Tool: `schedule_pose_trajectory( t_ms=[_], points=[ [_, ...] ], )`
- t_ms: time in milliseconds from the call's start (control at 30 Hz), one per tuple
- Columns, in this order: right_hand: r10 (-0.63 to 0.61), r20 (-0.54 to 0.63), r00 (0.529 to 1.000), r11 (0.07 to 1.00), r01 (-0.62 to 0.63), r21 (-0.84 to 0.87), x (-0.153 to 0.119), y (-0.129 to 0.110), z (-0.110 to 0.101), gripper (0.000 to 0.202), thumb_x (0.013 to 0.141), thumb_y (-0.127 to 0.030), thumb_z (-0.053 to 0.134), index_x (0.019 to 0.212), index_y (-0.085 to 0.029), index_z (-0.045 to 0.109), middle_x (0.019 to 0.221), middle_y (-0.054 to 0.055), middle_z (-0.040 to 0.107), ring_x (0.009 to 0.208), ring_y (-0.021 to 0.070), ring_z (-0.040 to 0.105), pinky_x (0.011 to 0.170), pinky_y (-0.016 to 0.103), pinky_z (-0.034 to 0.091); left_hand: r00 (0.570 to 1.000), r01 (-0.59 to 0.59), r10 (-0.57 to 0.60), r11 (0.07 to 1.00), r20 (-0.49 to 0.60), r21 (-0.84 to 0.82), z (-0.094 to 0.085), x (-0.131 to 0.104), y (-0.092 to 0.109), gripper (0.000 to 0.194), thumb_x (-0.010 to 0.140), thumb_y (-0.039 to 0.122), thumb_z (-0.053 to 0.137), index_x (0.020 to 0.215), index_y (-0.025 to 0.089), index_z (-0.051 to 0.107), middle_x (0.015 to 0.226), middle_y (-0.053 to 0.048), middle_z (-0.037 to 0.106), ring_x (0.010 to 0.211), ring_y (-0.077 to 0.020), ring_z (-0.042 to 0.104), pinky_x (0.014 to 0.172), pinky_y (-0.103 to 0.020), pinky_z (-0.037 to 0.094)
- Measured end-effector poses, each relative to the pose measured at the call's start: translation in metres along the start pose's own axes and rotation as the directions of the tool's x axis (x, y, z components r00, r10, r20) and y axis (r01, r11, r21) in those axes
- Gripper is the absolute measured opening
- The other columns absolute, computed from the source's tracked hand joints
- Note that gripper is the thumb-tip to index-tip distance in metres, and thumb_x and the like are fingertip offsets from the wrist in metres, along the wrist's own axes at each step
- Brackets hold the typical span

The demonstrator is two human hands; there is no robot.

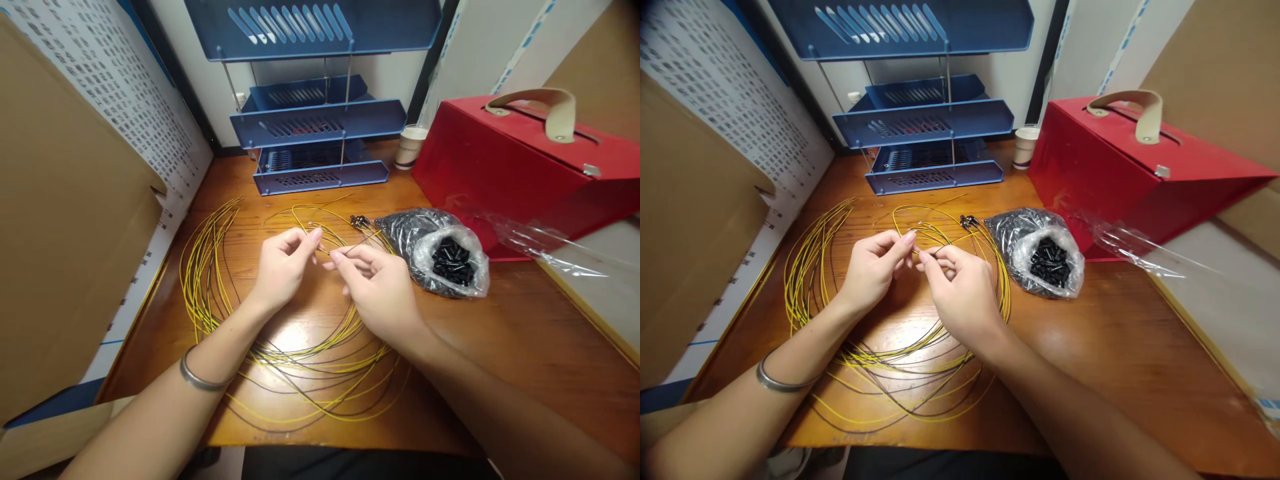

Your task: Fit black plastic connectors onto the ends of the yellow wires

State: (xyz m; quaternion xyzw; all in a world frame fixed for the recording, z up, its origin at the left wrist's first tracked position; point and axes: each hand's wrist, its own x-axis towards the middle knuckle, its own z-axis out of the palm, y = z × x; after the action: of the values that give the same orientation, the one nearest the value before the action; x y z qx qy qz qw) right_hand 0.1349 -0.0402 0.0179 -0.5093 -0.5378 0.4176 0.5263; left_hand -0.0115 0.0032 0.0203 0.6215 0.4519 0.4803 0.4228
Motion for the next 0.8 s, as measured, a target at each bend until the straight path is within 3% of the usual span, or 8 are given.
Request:
schedule_pose_trajectory(
  t_ms=[200, 300, 400, 500, 567, 633, 700, 800],
  points=[
    [0.036, -0.018, 0.999, 0.999, -0.036, 0.03, 0.001, -0.003, -0.001, 0.016, 0.084, -0.031, 0.069, 0.082, -0.015, 0.072, 0.081, 0.009, 0.078, 0.058, 0.0138, 0.067, 0.05, 0.023, 0.048, 0.958, 0.029, -0.076, 0.985, -0.278, -0.171, -0.006, 0.012, -0.006, 0.042, 0.084, 0.053, 0.072, 0.066, 0.018, 0.058, 0.053, 0.006, 0.047, 0.042, -0.0059, 0.036, 0.04, -0.021, 0.027],
    [0.056, -0.009, 0.998, 0.998, -0.056, 0.032, 0.0, -0.004, -0.002, 0.014, 0.082, -0.028, 0.07, 0.081, -0.015, 0.072, 0.081, 0.008, 0.078, 0.054, 0.0119, 0.064, 0.05, 0.022, 0.047, 0.933, 0.057, -0.142, 0.966, -0.332, -0.253, -0.008, 0.015, -0.005, 0.042, 0.084, 0.055, 0.071, 0.07, 0.019, 0.057, 0.053, 0.005, 0.049, 0.04, -0.0055, 0.037, 0.038, -0.02, 0.026],
    [0.06, -0.012, 0.998, 0.998, -0.06, 0.037, 0.001, -0.004, -0.002, 0.016, 0.083, -0.03, 0.069, 0.081, -0.015, 0.072, 0.082, 0.009, 0.078, 0.056, 0.0126, 0.065, 0.05, 0.023, 0.048, 0.958, 0.111, -0.167, 0.965, -0.232, -0.236, -0.006, 0.012, -0.003, 0.042, 0.087, 0.059, 0.065, 0.075, 0.018, 0.061, 0.053, 0.003, 0.055, 0.04, -0.0067, 0.039, 0.038, -0.021, 0.027],
    [0.041, 0.0, 0.999, 0.998, -0.041, 0.052, 0.001, -0.004, -0.002, 0.016, 0.084, -0.03, 0.068, 0.084, -0.015, 0.072, 0.082, 0.009, 0.078, 0.063, 0.015, 0.07, 0.051, 0.023, 0.049, 0.993, 0.119, -0.12, 0.983, -0.001, -0.139, -0.003, 0.006, -0.002, 0.043, 0.088, 0.058, 0.064, 0.073, 0.017, 0.063, 0.053, 0.002, 0.057, 0.041, -0.0076, 0.042, 0.043, -0.022, 0.032],
    [0.019, 0.016, 1.0, 0.998, -0.02, 0.064, 0.001, -0.003, -0.002, 0.016, 0.085, -0.03, 0.067, 0.085, -0.015, 0.072, 0.081, 0.009, 0.078, 0.067, 0.0161, 0.072, 0.052, 0.023, 0.049, 0.985, 0.086, -0.071, 0.992, 0.158, -0.089, -0.001, 0.002, -0.002, 0.045, 0.09, 0.055, 0.063, 0.065, 0.017, 0.06, 0.052, 0.002, 0.055, 0.044, -0.0079, 0.044, 0.047, -0.023, 0.036],
    [0.008, 0.025, 1.0, 0.998, -0.009, 0.065, 0.002, -0.003, -0.002, 0.016, 0.086, -0.029, 0.067, 0.084, -0.015, 0.072, 0.08, 0.008, 0.077, 0.068, 0.0161, 0.072, 0.052, 0.023, 0.049, 0.968, 0.06, -0.039, 0.995, 0.248, -0.079, -0.001, 0.0, -0.002, 0.049, 0.091, 0.053, 0.062, 0.059, 0.017, 0.055, 0.052, 0.002, 0.053, 0.046, -0.008, 0.045, 0.049, -0.022, 0.037],
    [0.012, 0.023, 1.0, 0.998, -0.013, 0.055, 0.001, -0.003, -0.002, 0.015, 0.086, -0.029, 0.067, 0.083, -0.015, 0.072, 0.079, 0.008, 0.077, 0.065, 0.0151, 0.07, 0.052, 0.023, 0.049, 0.97, 0.057, -0.036, 0.995, 0.239, -0.081, -0.002, 0.0, -0.003, 0.051, 0.091, 0.052, 0.061, 0.055, 0.017, 0.053, 0.051, 0.002, 0.051, 0.046, -0.0077, 0.044, 0.048, -0.022, 0.037],
    [0.033, 0.003, 0.999, 0.999, -0.033, 0.036, 0.001, -0.003, -0.003, 0.016, 0.085, -0.03, 0.068, 0.083, -0.015, 0.071, 0.078, 0.007, 0.077, 0.06, 0.0138, 0.067, 0.052, 0.023, 0.049, 0.993, 0.097, -0.088, 0.988, 0.075, -0.124, -0.003, 0.004, -0.003, 0.049, 0.088, 0.051, 0.064, 0.055, 0.017, 0.053, 0.047, 0.002, 0.049, 0.042, -0.0069, 0.04, 0.044, -0.021, 0.033]
  ],
)
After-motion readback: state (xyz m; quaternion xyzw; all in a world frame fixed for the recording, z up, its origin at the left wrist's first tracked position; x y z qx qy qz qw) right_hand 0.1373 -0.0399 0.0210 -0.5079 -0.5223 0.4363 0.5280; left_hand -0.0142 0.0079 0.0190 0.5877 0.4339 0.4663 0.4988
